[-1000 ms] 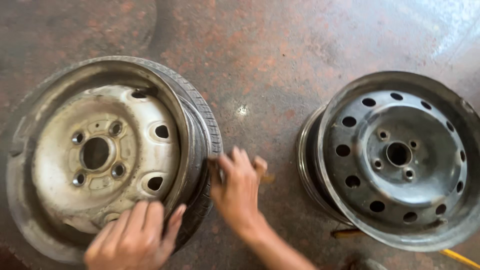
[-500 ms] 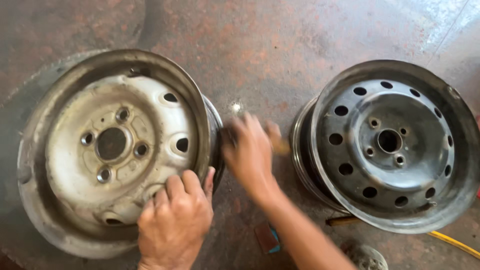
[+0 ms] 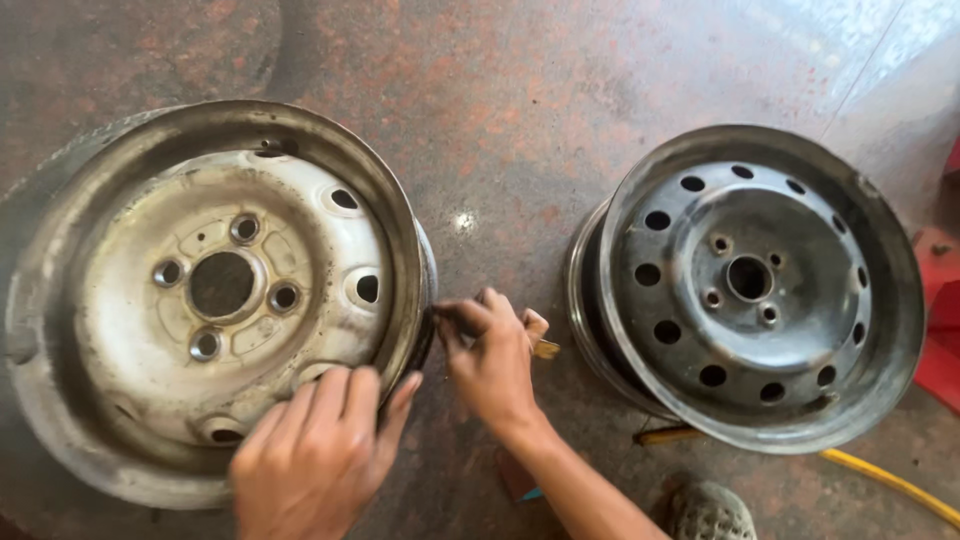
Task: The person scrubs the rim and bead area of a car wheel using a wire brush. They rotate the wheel to clean different sections of the metal surface, focusing on the outer edge and the inner lip of the rim.
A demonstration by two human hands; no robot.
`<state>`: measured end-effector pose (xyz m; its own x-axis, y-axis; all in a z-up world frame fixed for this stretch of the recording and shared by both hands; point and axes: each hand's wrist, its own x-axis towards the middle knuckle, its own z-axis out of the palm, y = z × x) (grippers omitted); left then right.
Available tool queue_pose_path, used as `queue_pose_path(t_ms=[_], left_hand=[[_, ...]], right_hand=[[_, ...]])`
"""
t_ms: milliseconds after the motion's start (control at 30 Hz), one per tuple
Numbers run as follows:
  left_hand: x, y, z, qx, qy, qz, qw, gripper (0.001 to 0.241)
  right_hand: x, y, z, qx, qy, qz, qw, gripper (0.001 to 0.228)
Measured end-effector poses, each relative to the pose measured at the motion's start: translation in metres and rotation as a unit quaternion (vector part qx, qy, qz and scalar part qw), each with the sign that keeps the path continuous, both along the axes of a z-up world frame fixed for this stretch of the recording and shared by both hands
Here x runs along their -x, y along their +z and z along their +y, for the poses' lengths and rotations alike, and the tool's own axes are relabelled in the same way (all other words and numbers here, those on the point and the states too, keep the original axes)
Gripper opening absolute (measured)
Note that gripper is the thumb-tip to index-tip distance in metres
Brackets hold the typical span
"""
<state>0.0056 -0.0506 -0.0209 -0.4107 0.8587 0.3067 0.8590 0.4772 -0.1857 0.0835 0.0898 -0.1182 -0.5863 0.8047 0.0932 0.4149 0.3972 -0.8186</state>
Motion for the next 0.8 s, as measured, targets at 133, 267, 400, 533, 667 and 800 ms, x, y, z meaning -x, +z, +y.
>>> queue_pose_path(t_ms=[133, 267, 400, 533, 667, 800], left_hand=[[0.02, -0.013, -0.052, 0.088, 0.01, -0.012, 0.996, 0.053], [0.046, -0.007, -0.082, 0.035, -0.033, -0.017, 0.999, 0.048], [0.046, -0.011, -0.073, 0.041, 0.051, -0.023, 0.998, 0.048], [0.048, -0.012, -0.036, 0.031, 0.084, 0.051, 0.995, 0.046], [0.047, -0.004, -0.028, 0.009, 0.107, 0.041, 0.993, 0.047], [0.045, -0.018, -0.039, 0.0, 0.098, 0.055, 0.994, 0.045]], right_hand=[[0.033, -0.035, 0.025, 0.057, -0.056, 0.106, 0.991, 0.015], [0.075, -0.044, -0.003, 0.296, -0.165, 0.272, 0.901, 0.021], [0.109, -0.039, 0.005, 0.087, -0.151, 0.189, 0.966, 0.021], [0.145, -0.03, 0.025, -0.035, -0.03, 0.159, 0.986, 0.025], [0.094, -0.028, 0.027, 0.083, -0.001, 0.176, 0.981, 0.022], [0.004, -0.028, 0.043, -0.009, 0.057, 0.111, 0.992, 0.015]])
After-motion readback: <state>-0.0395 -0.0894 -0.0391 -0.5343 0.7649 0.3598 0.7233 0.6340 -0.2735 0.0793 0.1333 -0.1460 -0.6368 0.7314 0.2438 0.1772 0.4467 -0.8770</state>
